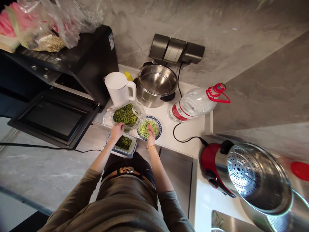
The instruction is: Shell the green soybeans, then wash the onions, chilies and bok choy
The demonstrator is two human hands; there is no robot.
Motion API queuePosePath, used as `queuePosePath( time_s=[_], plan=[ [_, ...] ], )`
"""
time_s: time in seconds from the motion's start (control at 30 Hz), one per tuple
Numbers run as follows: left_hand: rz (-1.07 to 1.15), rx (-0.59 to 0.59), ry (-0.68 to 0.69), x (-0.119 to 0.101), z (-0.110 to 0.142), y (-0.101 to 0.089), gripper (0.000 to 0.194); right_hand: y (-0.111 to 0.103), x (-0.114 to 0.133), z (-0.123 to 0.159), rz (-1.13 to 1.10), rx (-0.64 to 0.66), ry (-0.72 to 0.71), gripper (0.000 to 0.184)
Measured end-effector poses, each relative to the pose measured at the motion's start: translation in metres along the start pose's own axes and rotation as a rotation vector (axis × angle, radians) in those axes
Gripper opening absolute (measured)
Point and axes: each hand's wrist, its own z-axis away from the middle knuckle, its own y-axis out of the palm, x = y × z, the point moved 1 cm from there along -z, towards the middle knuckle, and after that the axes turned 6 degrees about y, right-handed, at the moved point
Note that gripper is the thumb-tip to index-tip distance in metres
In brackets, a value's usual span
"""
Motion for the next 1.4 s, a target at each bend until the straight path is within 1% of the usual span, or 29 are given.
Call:
queuePosePath(
  time_s=[0.03,0.1,0.17,0.23,0.3,0.4,0.53,0.6,0.7,0.73,0.8,0.87,0.9,0.93,1.0,1.07,1.13,1.17,1.23,1.33,1.4],
  plan=[
    [0.000,-0.040,0.015,-0.002,-0.015,-0.001,0.033,0.002,-0.001,0.003,0.016,0.004,-0.003,0.036],
    [-0.036,-0.059,0.011,-0.004,-0.043,-0.002,0.033,0.006,-0.003,0.010,0.038,0.022,-0.007,0.036],
    [-0.100,-0.023,-0.024,-0.003,-0.063,-0.001,0.032,0.009,-0.005,0.019,0.055,0.052,-0.012,0.035],
    [-0.164,0.016,-0.057,-0.002,-0.075,0.000,0.032,0.012,-0.007,0.027,0.080,0.077,-0.017,0.033],
    [-0.227,0.029,-0.065,0.000,-0.077,-0.001,0.031,0.015,-0.008,0.033,0.103,0.086,-0.016,0.031],
    [-0.306,0.036,-0.028,0.002,-0.073,-0.001,0.027,0.018,-0.010,0.038,0.128,0.084,-0.004,0.026],
    [-0.318,0.015,0.025,0.003,-0.067,0.004,0.027,0.023,-0.012,0.041,0.129,0.093,0.002,0.021],
    [-0.277,-0.020,0.000,0.003,-0.066,0.006,0.027,0.025,-0.013,0.042,0.143,0.111,-0.012,0.018],
    [-0.141,-0.078,-0.099,0.006,-0.064,0.005,0.025,0.028,-0.014,0.043,0.168,0.135,-0.023,0.016],
    [-0.084,-0.100,-0.127,0.007,-0.062,0.004,0.023,0.029,-0.014,0.043,0.168,0.143,-0.008,0.016],
    [0.051,-0.140,-0.142,0.010,-0.054,-0.002,0.021,0.035,-0.014,0.041,0.181,0.169,0.069,0.013],
    [0.238,-0.131,-0.107,0.010,-0.039,-0.009,0.019,0.043,-0.013,0.038,0.244,0.230,0.164,0.011],
    [0.346,-0.100,-0.066,0.008,-0.030,-0.012,0.018,0.048,-0.012,0.037,0.293,0.275,0.191,0.016],
    [0.450,-0.053,-0.009,0.006,-0.019,-0.015,0.017,0.053,-0.011,0.035,0.349,0.322,0.189,0.022],
    [0.600,0.065,0.134,-0.002,0.005,-0.021,0.014,0.061,-0.007,0.032,0.456,0.403,0.108,0.033],
    [0.639,0.158,0.229,-0.010,0.028,-0.028,0.014,0.066,-0.002,0.032,0.517,0.458,0.003,0.041],
    [0.576,0.162,0.248,-0.018,0.046,-0.035,0.015,0.067,0.001,0.034,0.520,0.490,-0.051,0.048],
    [0.505,0.134,0.251,-0.021,0.053,-0.037,0.016,0.067,0.002,0.036,0.508,0.497,-0.059,0.050],
    [0.295,0.065,0.284,-0.028,0.064,-0.041,0.016,0.066,0.003,0.042,0.478,0.490,-0.039,0.054],
    [-0.019,0.015,0.356,-0.036,0.076,-0.039,0.020,0.064,0.001,0.053,0.417,0.485,0.102,0.058],
    [-0.118,-0.004,0.366,-0.039,0.083,-0.035,0.021,0.064,-0.003,0.062,0.376,0.486,0.232,0.059]
  ],
)
